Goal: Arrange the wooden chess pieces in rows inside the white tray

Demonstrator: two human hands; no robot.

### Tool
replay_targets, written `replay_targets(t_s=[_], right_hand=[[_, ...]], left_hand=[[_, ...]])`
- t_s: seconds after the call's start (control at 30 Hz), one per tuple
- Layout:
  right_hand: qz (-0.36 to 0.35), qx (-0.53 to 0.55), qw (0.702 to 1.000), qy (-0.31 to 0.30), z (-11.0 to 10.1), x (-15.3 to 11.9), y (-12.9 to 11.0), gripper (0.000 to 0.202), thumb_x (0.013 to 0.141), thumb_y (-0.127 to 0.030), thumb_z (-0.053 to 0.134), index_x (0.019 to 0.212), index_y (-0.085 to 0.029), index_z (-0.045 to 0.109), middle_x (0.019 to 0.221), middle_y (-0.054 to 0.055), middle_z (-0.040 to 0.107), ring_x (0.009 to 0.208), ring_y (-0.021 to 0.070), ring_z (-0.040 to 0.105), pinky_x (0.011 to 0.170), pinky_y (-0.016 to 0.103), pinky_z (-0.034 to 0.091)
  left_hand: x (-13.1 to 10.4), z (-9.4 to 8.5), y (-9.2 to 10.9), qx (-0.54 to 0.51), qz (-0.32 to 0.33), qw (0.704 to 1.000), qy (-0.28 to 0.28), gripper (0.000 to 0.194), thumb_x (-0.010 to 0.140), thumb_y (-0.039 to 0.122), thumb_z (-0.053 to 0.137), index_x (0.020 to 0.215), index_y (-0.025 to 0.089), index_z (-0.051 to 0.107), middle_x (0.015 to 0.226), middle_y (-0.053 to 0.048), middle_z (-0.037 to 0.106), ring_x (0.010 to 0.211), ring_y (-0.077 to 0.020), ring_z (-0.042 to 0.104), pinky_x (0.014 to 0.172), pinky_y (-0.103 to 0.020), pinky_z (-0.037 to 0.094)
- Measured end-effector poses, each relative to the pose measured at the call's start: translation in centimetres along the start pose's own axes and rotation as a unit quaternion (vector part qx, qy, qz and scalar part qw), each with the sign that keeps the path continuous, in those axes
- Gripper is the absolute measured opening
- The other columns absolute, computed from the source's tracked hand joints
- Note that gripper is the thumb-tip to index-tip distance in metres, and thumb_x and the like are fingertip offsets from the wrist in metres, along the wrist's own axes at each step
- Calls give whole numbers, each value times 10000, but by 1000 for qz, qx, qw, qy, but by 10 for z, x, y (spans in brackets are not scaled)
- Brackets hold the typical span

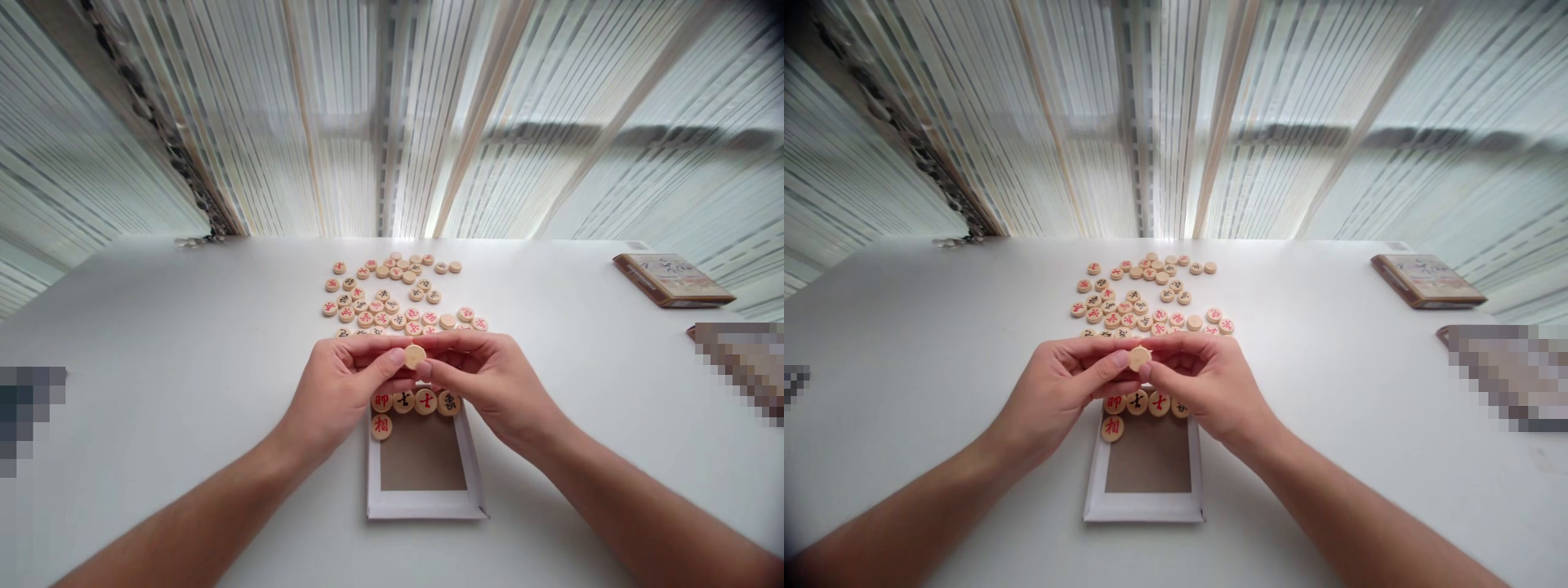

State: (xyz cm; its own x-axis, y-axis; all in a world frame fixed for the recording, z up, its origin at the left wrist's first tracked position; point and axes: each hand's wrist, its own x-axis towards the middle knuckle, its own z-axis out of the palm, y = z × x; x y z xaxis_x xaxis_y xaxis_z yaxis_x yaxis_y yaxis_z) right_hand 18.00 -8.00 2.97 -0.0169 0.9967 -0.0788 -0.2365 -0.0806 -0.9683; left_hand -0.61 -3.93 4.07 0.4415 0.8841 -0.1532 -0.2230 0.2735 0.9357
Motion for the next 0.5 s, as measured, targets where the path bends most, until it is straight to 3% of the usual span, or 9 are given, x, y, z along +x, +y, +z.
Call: replay_targets(t_s=[0.23, 0.5], right_hand=[[-11, -23, 1000, 17, 1, -3, 0, 346, 615, -238, 1043, 918, -232, 876, 848, 34, 846, 778, 188, 798, 714, 247, 660], [7, -39, 999, 25, 0, -2, -2, 306, 606, -313, 1053, 796, -186, 849, 730, 48, 811, 659, 179, 751, 599, 241, 613]], left_hand=[[-3, 2, 0, 20, -4, 1000, -11, 256, 838, 301, 918, 1083, 238, 889, 900, -45, 873, 806, -158, 831, 796, -196, 693], [-8, 2, 1, 111, 34, 993, -27, 248, 872, 186, 841, 1114, 216, 885, 991, -68, 877, 918, -239, 842, 840, -284, 707]])
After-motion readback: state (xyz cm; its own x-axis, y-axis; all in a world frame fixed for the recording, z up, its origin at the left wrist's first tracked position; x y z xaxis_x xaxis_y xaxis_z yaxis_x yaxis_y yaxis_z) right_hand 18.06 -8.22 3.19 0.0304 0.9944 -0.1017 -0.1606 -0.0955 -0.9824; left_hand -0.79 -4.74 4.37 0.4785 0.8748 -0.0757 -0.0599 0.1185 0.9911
